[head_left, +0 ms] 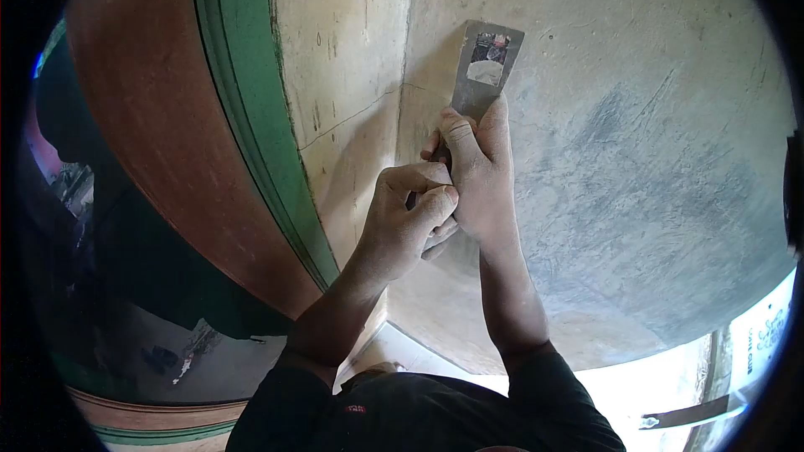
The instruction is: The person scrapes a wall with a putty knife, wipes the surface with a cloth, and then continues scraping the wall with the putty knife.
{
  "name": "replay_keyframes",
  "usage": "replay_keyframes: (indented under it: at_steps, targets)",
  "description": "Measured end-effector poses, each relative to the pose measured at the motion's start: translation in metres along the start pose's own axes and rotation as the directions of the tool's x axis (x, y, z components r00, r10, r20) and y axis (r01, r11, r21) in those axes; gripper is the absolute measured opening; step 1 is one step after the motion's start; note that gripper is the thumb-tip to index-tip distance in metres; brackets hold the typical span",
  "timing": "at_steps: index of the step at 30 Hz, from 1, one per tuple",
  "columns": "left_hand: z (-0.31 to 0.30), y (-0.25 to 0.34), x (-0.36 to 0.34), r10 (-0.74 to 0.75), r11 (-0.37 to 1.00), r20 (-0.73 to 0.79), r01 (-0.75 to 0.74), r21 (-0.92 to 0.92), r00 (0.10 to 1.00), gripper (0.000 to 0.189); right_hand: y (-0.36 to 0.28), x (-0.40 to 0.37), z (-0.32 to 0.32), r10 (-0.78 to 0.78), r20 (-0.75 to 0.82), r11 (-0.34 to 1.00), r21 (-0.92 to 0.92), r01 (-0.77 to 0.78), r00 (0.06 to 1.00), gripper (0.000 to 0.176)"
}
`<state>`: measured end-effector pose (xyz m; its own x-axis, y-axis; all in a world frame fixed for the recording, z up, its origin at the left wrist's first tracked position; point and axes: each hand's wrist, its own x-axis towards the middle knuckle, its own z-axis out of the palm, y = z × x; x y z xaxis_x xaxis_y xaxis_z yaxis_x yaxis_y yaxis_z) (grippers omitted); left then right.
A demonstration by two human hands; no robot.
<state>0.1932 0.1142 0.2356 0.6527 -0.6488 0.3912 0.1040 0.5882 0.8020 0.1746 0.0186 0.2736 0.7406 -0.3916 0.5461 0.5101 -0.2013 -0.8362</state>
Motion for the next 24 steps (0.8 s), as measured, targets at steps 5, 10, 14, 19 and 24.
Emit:
replay_keyframes:
  at_steps: [5, 10, 14, 19, 24]
  targets:
    - [-0.015, -0.02, -0.032, -0.103, 0.993, 0.061, 0.106, -0.058, 0.993, 0.027, 0.019, -0.045, -0.001, 0.094, -0.005, 0.993, -0.07, -0.094, 0.996, 0.016]
    - [-0.006, 0.0, -0.005, -0.059, 0.993, 0.029, 0.061, -0.099, 0.998, 0.024, 0.007, -0.007, -0.008, -0.249, 0.167, 0.837, -0.459, 0.298, 0.954, 0.015]
    - [-0.011, -0.001, -0.018, -0.088, 0.989, 0.076, 0.096, -0.109, 0.993, 0.023, 0.007, -0.019, -0.005, -0.196, 0.163, 0.851, -0.463, 0.25, 0.967, 0.012]
    - [-0.01, -0.014, -0.042, -0.077, 0.989, 0.096, 0.088, -0.122, 0.992, 0.022, 0.0, -0.044, 0.001, 0.203, 0.01, 0.977, -0.075, -0.201, 0.979, 0.033]
    - [-0.014, -0.002, -0.025, -0.106, 0.99, 0.102, 0.115, -0.082, 0.989, 0.024, -0.004, -0.028, 0.007, 0.133, 0.024, 0.989, -0.061, -0.131, 0.991, 0.028]
